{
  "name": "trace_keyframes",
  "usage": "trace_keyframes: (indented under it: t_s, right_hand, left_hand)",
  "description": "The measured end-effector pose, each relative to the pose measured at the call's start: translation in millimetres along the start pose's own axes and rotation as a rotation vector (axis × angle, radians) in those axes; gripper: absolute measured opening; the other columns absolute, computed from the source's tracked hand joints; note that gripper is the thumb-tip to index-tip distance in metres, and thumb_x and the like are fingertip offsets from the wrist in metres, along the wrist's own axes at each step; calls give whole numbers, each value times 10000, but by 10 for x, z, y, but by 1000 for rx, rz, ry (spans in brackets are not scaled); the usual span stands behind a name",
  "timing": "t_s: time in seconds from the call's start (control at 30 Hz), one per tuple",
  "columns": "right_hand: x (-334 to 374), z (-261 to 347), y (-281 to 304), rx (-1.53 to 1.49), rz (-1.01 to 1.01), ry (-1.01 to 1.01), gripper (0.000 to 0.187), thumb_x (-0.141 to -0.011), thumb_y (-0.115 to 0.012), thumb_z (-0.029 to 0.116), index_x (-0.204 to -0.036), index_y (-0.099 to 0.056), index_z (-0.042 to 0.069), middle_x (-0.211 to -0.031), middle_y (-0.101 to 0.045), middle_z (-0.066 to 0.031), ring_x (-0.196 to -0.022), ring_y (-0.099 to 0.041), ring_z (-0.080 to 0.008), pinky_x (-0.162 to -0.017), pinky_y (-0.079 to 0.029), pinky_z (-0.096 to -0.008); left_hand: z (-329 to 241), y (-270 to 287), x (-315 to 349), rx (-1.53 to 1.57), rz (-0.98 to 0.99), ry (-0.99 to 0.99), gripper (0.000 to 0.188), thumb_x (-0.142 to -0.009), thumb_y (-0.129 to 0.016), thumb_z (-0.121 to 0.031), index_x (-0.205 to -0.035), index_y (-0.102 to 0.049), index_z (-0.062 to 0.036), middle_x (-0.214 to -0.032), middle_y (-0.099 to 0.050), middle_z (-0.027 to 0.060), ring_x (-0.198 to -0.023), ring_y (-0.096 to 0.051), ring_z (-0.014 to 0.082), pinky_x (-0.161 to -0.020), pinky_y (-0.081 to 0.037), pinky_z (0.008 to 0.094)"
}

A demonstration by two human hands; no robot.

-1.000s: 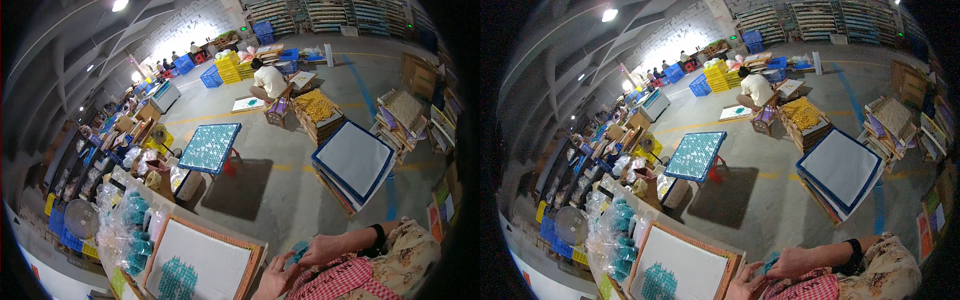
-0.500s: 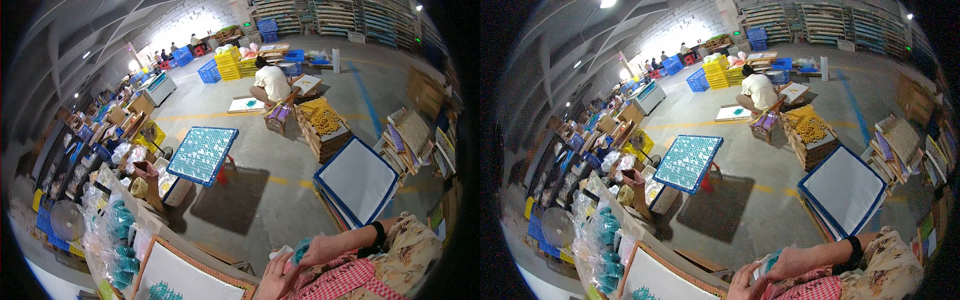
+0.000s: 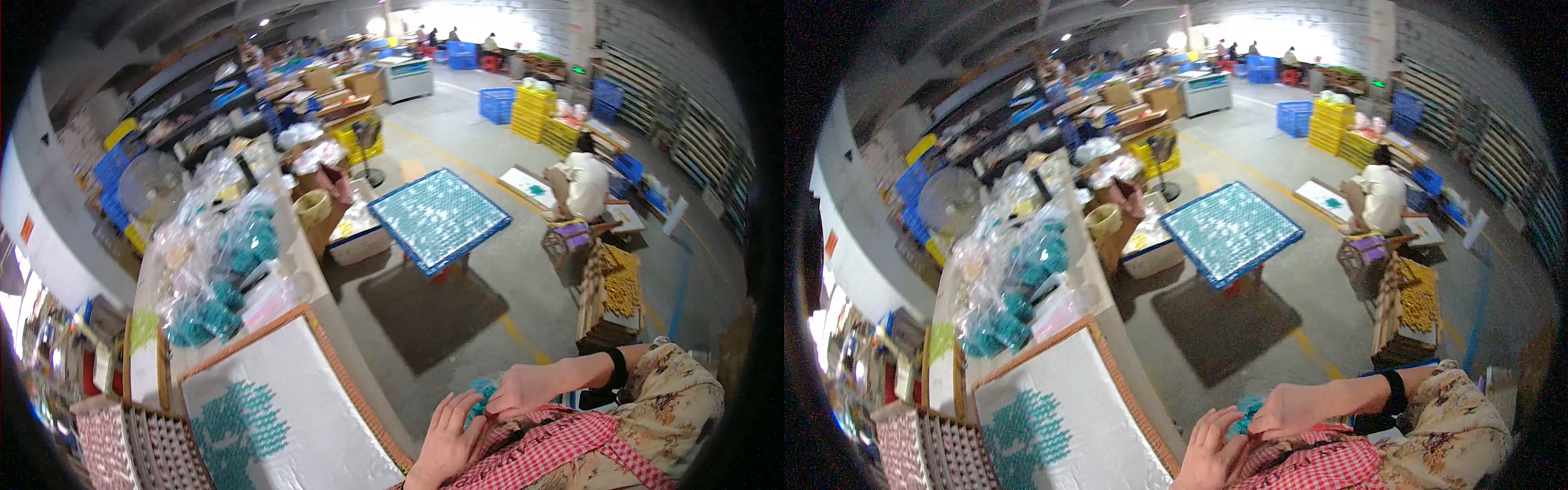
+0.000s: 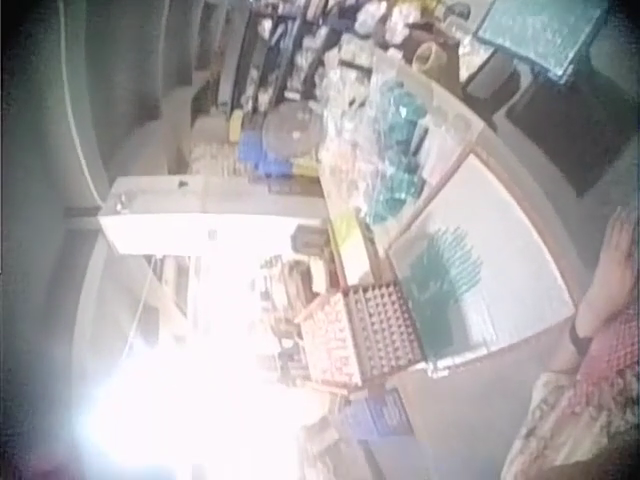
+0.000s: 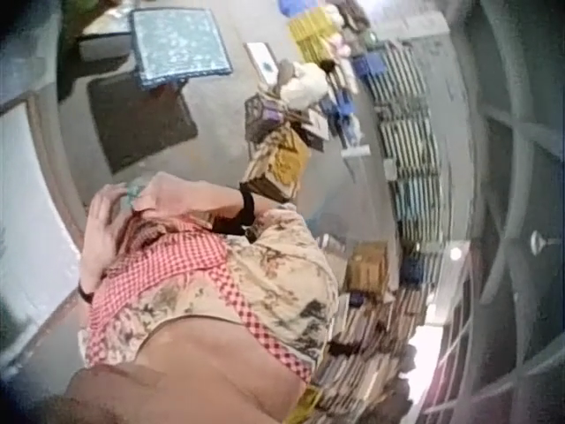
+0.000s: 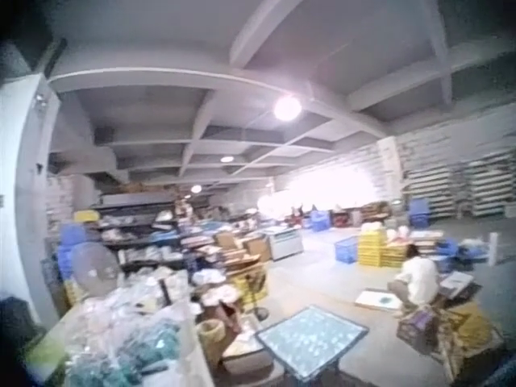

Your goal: The person is sorting and packing small turquoise plastic items into plastic bags.

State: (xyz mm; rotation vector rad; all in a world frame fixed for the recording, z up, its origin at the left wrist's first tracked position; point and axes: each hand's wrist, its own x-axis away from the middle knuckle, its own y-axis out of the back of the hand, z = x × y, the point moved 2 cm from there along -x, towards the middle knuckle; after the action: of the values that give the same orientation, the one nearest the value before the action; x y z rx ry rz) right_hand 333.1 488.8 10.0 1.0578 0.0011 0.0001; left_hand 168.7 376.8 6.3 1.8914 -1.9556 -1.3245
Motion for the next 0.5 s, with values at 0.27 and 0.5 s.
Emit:
trace_keyframes:
  t_s: [0.27,0.5]
  right_hand:
    - [-1001,-817,248,320,269,390,99,-757,-627,241,-719,-645,152,-863,-620,22,-946,-549,-200,-830,-406,-379]
    - [-2175,-1301,502,109,79,751,58,-765,-636,167,-742,-622,117,-965,-586,-5,-958,-515,-202,-914,-354,-390]
  left_hand:
    - [294,312,121,-176,-74,265,147,-807,-637,-181,-913,-610,-83,-1192,-510,111,-1188,-477,264,-1051,-338,464]
    - [406,591,10,-295,-266,622,177,-684,-678,-110,-819,-605,-22,-1164,-498,181,-1113,-462,395,-961,-380,509]
